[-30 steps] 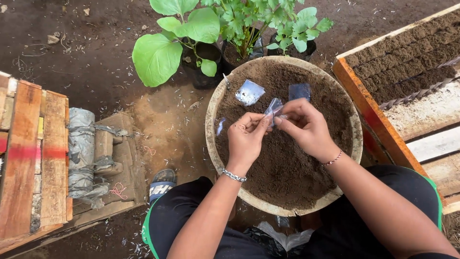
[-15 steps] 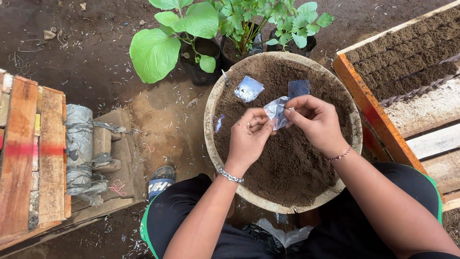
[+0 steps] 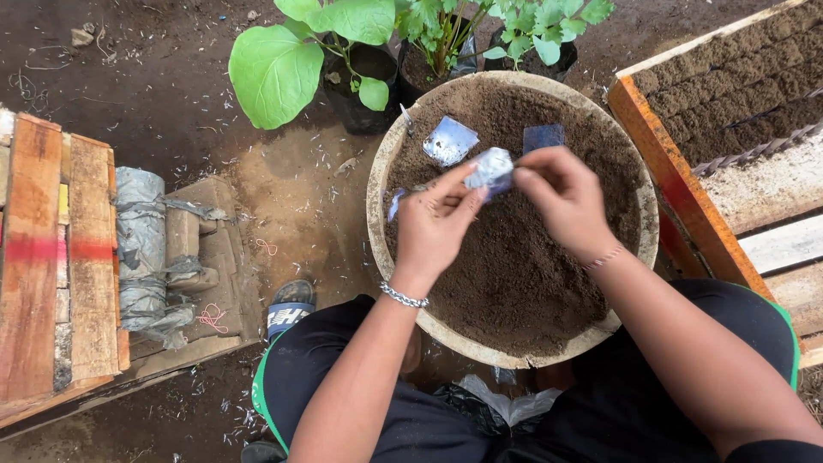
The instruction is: Filling small plastic bags with soil and arranging them in a wooden tray for seedlings
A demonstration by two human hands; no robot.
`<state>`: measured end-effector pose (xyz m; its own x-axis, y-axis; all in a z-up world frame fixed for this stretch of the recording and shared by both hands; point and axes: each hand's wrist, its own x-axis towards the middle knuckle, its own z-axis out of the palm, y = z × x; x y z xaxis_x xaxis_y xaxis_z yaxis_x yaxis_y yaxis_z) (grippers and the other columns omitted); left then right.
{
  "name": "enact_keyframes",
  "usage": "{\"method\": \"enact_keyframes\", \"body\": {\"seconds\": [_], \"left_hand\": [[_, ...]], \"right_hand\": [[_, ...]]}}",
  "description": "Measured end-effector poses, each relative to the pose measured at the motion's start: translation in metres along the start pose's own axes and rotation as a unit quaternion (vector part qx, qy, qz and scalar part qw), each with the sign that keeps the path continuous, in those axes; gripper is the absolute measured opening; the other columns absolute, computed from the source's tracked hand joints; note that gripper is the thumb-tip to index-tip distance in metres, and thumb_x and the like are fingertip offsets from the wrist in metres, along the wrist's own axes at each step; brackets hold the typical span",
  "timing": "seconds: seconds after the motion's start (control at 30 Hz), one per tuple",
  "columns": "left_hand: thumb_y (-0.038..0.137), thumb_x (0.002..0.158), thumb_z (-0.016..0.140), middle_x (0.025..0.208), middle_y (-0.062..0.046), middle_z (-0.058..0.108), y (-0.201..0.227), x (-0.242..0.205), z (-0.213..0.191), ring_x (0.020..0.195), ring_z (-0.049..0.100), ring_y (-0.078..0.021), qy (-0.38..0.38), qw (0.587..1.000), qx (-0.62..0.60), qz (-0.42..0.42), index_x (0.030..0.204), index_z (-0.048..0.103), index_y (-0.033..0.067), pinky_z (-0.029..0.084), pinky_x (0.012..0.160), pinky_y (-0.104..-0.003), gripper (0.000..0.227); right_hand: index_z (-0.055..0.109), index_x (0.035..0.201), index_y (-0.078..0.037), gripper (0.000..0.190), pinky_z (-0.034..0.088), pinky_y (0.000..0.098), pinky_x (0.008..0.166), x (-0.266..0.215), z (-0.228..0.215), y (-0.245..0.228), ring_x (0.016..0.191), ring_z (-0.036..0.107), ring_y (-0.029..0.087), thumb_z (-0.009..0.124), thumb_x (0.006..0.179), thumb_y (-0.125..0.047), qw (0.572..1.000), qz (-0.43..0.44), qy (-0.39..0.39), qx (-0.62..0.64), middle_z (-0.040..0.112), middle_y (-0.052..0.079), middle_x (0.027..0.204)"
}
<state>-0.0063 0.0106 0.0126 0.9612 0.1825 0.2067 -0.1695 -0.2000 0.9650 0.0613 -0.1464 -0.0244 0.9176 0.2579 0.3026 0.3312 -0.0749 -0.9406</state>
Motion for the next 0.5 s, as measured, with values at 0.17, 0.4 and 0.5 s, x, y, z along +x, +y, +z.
{"method": "enact_keyframes", "body": {"seconds": [0.17,0.4,0.5], "left_hand": [[0.008,0.072,0.064,0.070,-0.015,0.064,-0.007,0.007,-0.007,0.061,0.064,-0.0215,0.040,0.991,0.121,-0.033,0.101,0.061,0.0081,0.054,0.051,-0.028,0.029],[0.020,0.073,0.056,0.070,-0.006,0.065,-0.010,0.000,-0.016,0.070,0.063,-0.0269,-0.057,0.895,0.428,-0.111,0.102,0.062,0.0206,0.052,0.063,-0.041,0.029],[0.020,0.072,0.056,0.069,-0.005,0.066,-0.011,0.003,-0.021,0.070,0.064,-0.0286,-0.070,0.889,0.424,-0.159,0.102,0.062,0.0190,0.051,0.064,-0.041,0.030]], "right_hand": [[0.058,0.100,-0.005,0.032,0.036,0.0577,0.083,-0.020,0.044,-0.015,0.093,0.051,0.043,0.062,0.075,-0.024,0.942,-0.114,-0.233,-0.212,0.054,0.022,0.098],[0.052,0.111,-0.022,0.055,0.052,0.0441,0.074,-0.065,0.046,0.043,0.089,0.056,0.041,0.073,0.060,-0.029,0.728,-0.011,-0.474,-0.495,0.049,0.012,0.107],[0.065,0.093,-0.011,0.036,0.051,0.0398,0.077,-0.040,0.034,0.036,0.091,0.060,0.033,0.065,0.058,-0.004,0.884,0.137,-0.336,-0.295,0.064,0.011,0.092]]}}
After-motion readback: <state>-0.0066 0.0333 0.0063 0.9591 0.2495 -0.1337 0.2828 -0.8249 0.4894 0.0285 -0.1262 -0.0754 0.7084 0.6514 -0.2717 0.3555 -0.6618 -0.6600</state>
